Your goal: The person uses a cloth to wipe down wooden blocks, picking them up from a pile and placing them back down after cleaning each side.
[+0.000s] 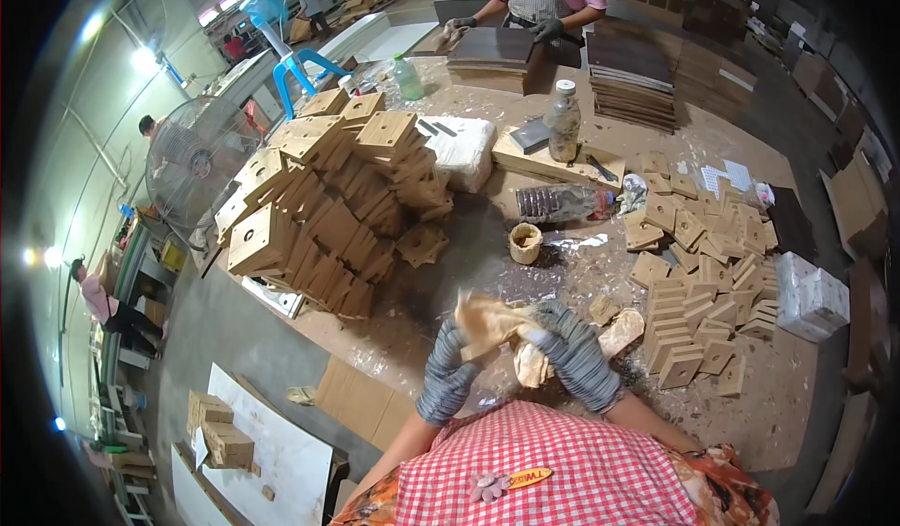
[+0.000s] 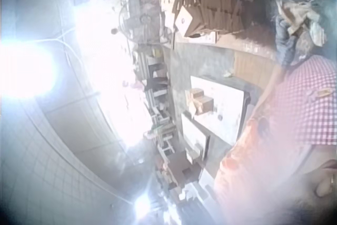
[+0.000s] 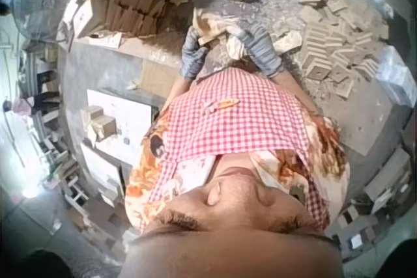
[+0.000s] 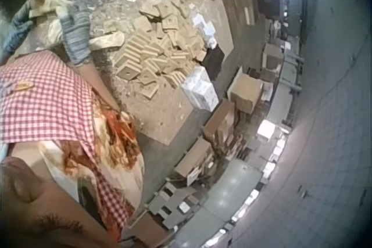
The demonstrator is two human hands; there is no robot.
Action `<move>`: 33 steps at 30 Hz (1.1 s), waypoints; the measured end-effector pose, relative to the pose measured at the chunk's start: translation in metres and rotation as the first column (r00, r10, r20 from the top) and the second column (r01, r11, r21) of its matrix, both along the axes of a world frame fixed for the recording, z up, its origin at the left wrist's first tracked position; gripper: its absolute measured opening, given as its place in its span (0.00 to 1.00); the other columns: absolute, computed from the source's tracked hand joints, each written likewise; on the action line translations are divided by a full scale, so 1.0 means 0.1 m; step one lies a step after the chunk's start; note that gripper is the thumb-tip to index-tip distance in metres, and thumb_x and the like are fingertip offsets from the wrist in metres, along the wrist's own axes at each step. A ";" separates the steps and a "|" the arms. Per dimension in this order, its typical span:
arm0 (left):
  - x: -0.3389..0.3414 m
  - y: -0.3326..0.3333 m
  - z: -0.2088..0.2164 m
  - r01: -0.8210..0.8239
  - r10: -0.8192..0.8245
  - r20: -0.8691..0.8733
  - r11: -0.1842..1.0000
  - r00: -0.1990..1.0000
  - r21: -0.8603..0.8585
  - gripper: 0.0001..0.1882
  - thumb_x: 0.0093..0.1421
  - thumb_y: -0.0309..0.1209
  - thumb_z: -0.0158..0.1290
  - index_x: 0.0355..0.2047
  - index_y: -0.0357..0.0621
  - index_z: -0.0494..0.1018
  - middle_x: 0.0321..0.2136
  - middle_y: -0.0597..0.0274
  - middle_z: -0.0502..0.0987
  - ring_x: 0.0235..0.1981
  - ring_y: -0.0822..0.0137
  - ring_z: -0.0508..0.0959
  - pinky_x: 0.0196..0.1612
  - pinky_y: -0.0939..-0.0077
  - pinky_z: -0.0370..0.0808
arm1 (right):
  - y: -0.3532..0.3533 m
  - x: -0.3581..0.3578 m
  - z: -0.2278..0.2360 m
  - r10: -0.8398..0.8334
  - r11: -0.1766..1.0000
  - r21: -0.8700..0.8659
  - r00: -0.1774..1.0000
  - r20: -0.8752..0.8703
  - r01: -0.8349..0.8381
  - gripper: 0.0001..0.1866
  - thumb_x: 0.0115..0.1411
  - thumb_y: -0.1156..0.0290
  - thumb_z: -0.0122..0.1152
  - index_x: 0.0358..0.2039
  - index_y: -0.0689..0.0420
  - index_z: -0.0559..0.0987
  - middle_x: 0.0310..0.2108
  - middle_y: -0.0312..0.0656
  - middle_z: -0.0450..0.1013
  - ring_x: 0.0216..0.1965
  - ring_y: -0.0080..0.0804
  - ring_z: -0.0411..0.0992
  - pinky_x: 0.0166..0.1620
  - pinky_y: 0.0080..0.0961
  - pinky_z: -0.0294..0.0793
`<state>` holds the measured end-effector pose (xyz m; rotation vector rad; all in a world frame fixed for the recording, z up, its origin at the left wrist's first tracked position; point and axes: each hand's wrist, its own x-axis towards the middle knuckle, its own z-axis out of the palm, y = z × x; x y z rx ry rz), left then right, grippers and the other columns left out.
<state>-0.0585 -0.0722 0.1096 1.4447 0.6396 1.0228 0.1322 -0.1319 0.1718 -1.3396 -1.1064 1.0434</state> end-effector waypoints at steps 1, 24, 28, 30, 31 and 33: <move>-0.03 -0.04 -0.05 -0.039 0.045 0.030 0.985 0.999 -0.168 0.25 0.49 0.18 0.59 0.49 0.44 0.70 0.50 0.63 0.67 0.52 0.68 0.65 0.53 0.74 0.64 | 0.00 -0.02 -0.10 -0.027 0.999 0.044 0.992 0.121 0.021 0.18 0.55 0.63 0.62 0.40 0.64 0.75 0.35 0.41 0.72 0.38 0.23 0.70 0.42 0.21 0.70; -0.11 0.04 -0.02 0.040 -0.041 -0.007 0.986 0.999 -0.165 0.19 0.53 0.20 0.57 0.45 0.41 0.67 0.40 0.67 0.70 0.44 0.73 0.69 0.49 0.79 0.68 | 0.10 0.21 -0.30 -0.117 0.969 0.221 0.992 0.035 0.107 0.12 0.56 0.68 0.61 0.37 0.61 0.76 0.34 0.37 0.73 0.38 0.21 0.69 0.40 0.20 0.70; 0.02 0.00 0.13 0.073 -0.042 0.084 0.912 0.996 -0.404 0.17 0.55 0.22 0.57 0.44 0.38 0.67 0.41 0.63 0.73 0.41 0.74 0.72 0.46 0.78 0.72 | 0.07 0.14 -0.65 -0.056 0.994 0.109 0.900 0.432 0.009 0.15 0.54 0.67 0.61 0.37 0.63 0.77 0.35 0.42 0.72 0.39 0.28 0.70 0.44 0.26 0.69; 0.05 -0.02 0.13 -0.045 0.038 -0.025 0.927 0.999 -0.371 0.17 0.55 0.24 0.57 0.43 0.38 0.67 0.39 0.62 0.73 0.41 0.73 0.72 0.45 0.79 0.72 | 0.12 0.22 -0.69 -0.128 0.989 0.136 0.839 0.529 0.065 0.14 0.54 0.66 0.61 0.36 0.63 0.78 0.34 0.45 0.72 0.39 0.28 0.70 0.42 0.26 0.69; 0.03 -0.02 0.08 -0.040 0.036 -0.017 0.956 0.999 -0.291 0.18 0.54 0.25 0.58 0.43 0.38 0.67 0.40 0.62 0.73 0.41 0.73 0.71 0.45 0.79 0.71 | 0.10 0.24 -0.63 -0.137 0.989 0.102 0.899 0.416 0.104 0.15 0.54 0.66 0.61 0.40 0.62 0.76 0.36 0.44 0.72 0.39 0.31 0.71 0.44 0.27 0.69; -0.04 0.03 -0.10 -0.018 0.004 -0.069 0.977 0.998 -0.211 0.19 0.54 0.24 0.57 0.46 0.39 0.65 0.42 0.61 0.71 0.43 0.73 0.71 0.47 0.78 0.71 | 0.03 0.13 -0.35 -0.153 0.987 0.068 0.978 0.139 0.145 0.18 0.55 0.65 0.59 0.44 0.60 0.74 0.41 0.46 0.70 0.44 0.36 0.69 0.49 0.30 0.68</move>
